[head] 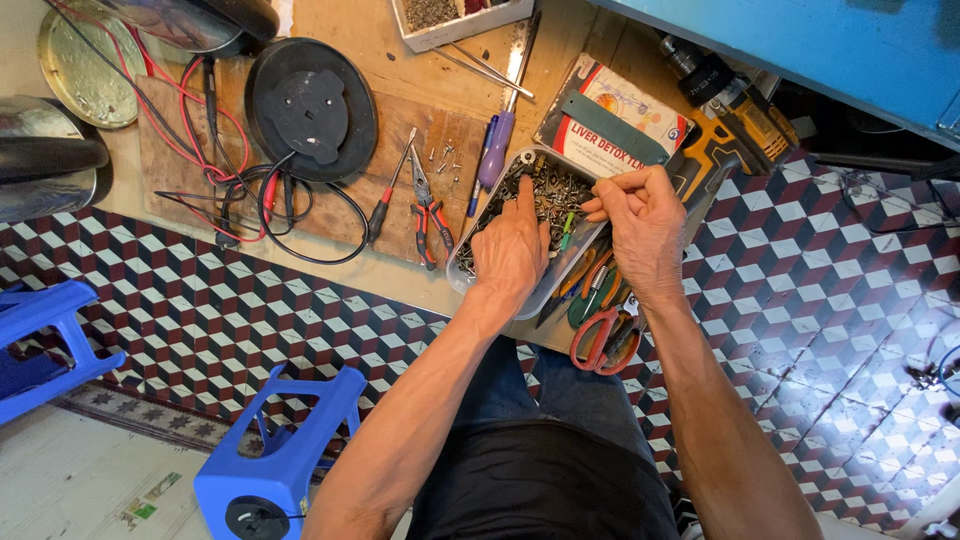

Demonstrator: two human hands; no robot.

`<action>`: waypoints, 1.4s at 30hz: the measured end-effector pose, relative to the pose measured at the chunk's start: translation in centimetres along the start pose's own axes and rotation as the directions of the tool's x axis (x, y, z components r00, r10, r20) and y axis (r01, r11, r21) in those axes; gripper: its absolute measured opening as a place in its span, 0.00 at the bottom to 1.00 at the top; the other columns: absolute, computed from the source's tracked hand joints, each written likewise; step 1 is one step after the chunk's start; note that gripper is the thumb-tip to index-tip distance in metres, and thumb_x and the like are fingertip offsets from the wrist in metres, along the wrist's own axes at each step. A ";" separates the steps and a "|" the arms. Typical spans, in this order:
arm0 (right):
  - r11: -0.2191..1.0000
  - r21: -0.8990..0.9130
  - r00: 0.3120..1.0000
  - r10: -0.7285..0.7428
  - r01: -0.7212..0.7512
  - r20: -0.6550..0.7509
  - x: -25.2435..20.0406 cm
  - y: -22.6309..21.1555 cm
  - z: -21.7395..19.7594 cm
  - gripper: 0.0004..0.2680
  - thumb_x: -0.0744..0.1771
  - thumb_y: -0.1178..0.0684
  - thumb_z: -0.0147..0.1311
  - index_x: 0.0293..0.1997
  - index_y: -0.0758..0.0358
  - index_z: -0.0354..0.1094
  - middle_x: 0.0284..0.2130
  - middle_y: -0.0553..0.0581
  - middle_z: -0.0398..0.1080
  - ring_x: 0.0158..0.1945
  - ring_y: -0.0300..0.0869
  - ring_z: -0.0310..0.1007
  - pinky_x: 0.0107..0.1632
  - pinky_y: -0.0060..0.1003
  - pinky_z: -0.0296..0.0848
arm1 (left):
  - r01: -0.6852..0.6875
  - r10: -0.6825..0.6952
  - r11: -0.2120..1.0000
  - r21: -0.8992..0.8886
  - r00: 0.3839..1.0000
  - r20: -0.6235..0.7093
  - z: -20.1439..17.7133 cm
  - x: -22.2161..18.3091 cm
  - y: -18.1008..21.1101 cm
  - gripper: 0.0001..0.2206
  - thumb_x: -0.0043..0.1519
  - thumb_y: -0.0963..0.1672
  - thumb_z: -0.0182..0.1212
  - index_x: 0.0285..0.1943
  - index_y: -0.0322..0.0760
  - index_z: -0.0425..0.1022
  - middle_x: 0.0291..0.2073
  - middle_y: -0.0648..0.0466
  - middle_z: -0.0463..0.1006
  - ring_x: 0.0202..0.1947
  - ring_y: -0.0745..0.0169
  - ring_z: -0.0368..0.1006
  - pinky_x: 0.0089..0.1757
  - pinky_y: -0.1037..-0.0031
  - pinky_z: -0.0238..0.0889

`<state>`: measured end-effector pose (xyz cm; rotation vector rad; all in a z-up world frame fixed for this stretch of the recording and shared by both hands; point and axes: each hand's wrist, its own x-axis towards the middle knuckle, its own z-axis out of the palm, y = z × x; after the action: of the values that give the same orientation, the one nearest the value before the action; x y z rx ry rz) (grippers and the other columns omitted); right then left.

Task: The person searches through a container of small parts, selects a screw, and uses a cordless drill to fasten it into the base of an electric kettle. The person then removes the screw and repeats the fastening process.

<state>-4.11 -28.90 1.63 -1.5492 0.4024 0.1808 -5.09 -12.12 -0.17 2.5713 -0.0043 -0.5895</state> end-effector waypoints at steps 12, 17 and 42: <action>0.997 0.076 1.000 0.005 -0.006 0.009 0.1 0.6 -0.4 0.04 0.72 0.61 0.52 0.46 0.71 0.61 0.38 0.63 0.73 0.40 0.42 0.80 0.42 0.31 0.81 | -0.261 0.253 0.960 0.106 0.964 0.085 0.6 0.1 0.5 0.31 0.56 0.50 0.68 0.69 0.40 0.66 0.40 0.43 0.75 0.37 0.45 0.78 0.33 0.58 0.72; 0.999 0.039 1.000 0.019 -0.019 -0.005 0.2 0.2 -0.1 0.04 0.72 0.61 0.52 0.45 0.71 0.61 0.38 0.63 0.74 0.39 0.42 0.80 0.41 0.32 0.81 | -0.238 0.234 0.961 0.143 0.971 0.046 0.4 0.0 -0.1 0.32 0.58 0.51 0.67 0.68 0.30 0.66 0.40 0.41 0.74 0.34 0.45 0.77 0.30 0.60 0.72; 0.993 0.106 0.999 0.054 -0.054 0.002 0.2 0.0 -0.5 0.05 0.72 0.59 0.51 0.47 0.72 0.61 0.39 0.63 0.74 0.40 0.42 0.80 0.43 0.32 0.81 | -0.228 0.224 0.966 0.120 0.974 0.046 1.3 -1.7 -0.6 0.24 0.65 0.55 0.56 0.56 0.32 0.75 0.34 0.41 0.78 0.28 0.44 0.79 0.27 0.59 0.70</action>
<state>-3.96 -29.39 1.60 -1.4348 0.4482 0.1982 -7.25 -11.99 -0.79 2.6313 -0.3514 -0.5583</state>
